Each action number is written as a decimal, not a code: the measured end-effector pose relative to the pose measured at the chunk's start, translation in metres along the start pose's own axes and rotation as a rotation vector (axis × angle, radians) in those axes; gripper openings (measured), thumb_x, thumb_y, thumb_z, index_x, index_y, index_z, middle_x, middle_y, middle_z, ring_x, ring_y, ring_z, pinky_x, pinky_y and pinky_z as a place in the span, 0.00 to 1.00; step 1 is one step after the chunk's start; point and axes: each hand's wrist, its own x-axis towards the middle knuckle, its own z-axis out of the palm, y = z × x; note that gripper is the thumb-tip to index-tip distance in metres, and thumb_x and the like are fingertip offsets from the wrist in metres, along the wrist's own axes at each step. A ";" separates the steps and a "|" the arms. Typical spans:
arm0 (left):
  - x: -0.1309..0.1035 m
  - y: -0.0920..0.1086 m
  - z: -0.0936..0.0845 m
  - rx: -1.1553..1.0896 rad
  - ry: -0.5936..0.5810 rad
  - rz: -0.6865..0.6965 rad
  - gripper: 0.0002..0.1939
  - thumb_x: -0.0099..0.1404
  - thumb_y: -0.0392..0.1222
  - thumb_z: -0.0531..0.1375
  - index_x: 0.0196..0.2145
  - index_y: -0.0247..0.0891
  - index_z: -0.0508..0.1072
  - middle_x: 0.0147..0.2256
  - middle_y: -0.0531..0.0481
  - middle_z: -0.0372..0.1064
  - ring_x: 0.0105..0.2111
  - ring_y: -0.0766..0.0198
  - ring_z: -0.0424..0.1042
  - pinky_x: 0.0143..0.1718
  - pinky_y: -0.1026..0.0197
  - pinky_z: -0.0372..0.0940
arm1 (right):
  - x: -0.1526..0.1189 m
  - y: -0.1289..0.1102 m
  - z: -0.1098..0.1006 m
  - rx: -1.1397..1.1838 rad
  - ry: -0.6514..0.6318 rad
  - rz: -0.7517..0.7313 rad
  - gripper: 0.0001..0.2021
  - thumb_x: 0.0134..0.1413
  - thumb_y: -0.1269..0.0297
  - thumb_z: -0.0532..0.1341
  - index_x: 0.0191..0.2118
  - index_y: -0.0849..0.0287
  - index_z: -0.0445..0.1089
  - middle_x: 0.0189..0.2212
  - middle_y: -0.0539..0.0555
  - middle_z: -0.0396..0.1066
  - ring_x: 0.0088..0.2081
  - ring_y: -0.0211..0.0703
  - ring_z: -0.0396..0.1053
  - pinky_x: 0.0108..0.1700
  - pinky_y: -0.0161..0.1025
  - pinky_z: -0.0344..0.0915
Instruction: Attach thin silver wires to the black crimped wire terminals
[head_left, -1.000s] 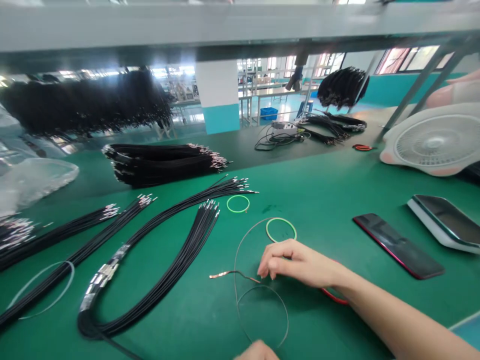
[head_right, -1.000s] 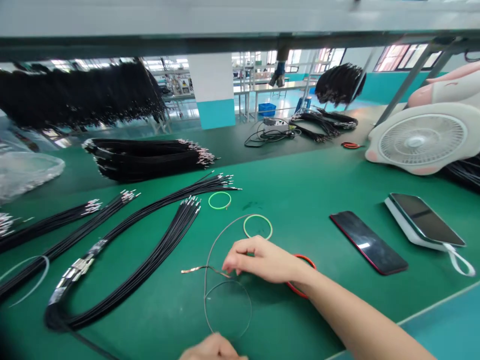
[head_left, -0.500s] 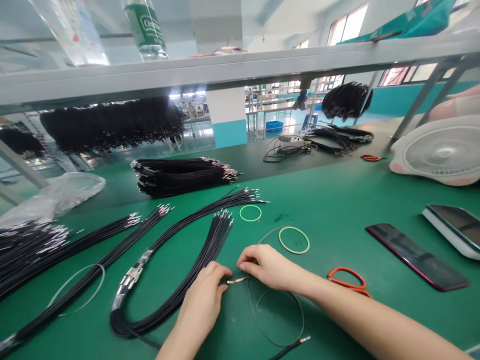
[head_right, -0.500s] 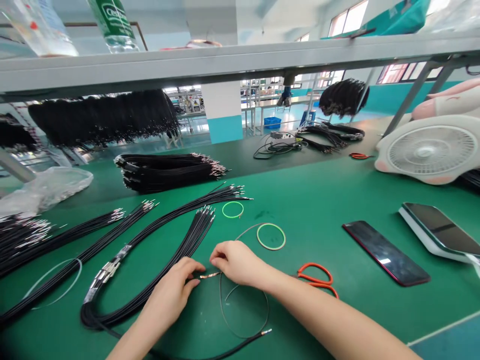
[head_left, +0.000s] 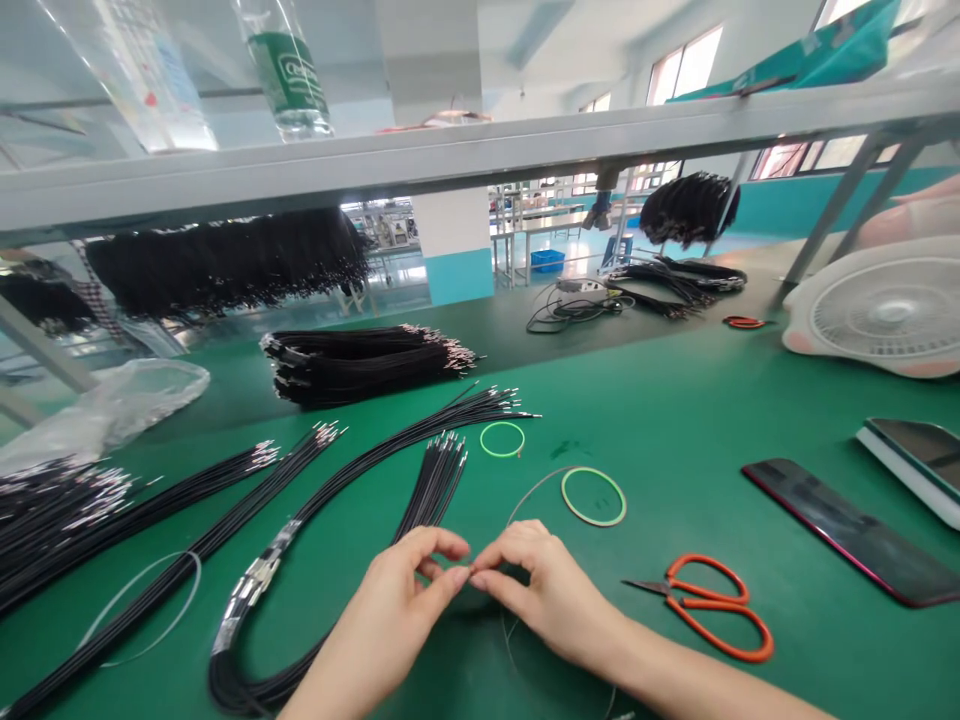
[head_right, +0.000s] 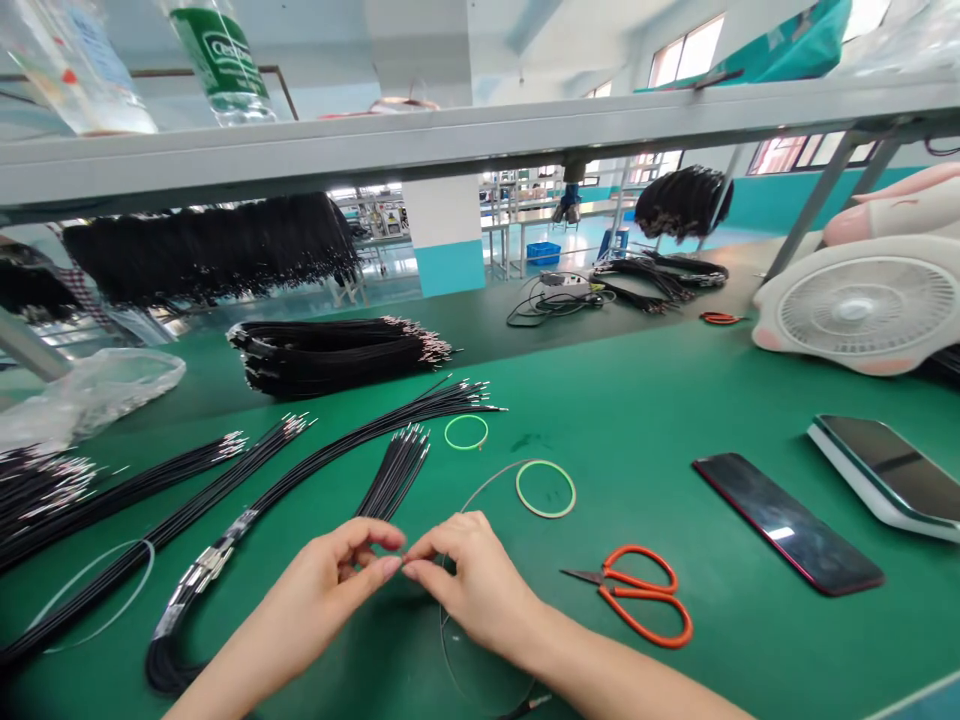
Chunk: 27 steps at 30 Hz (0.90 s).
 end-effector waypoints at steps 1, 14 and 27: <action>0.005 -0.005 0.000 0.011 0.042 -0.017 0.16 0.62 0.47 0.57 0.47 0.43 0.72 0.43 0.48 0.73 0.33 0.61 0.73 0.35 0.60 0.65 | 0.000 0.000 -0.002 0.066 0.007 0.037 0.03 0.54 0.65 0.64 0.31 0.56 0.75 0.31 0.52 0.76 0.39 0.46 0.69 0.47 0.44 0.61; 0.044 -0.054 0.000 0.270 0.511 -0.256 0.10 0.64 0.46 0.52 0.34 0.41 0.71 0.36 0.42 0.74 0.41 0.45 0.72 0.39 0.50 0.62 | -0.002 -0.004 -0.020 0.714 0.012 0.412 0.17 0.40 0.53 0.71 0.30 0.61 0.73 0.24 0.50 0.72 0.28 0.37 0.67 0.29 0.31 0.58; 0.017 -0.022 0.030 -0.146 -0.137 -0.016 0.25 0.68 0.58 0.47 0.37 0.38 0.75 0.34 0.47 0.74 0.33 0.60 0.71 0.35 0.61 0.64 | -0.004 -0.002 -0.021 0.821 -0.027 0.383 0.18 0.38 0.56 0.74 0.32 0.61 0.71 0.23 0.49 0.73 0.27 0.35 0.68 0.30 0.31 0.60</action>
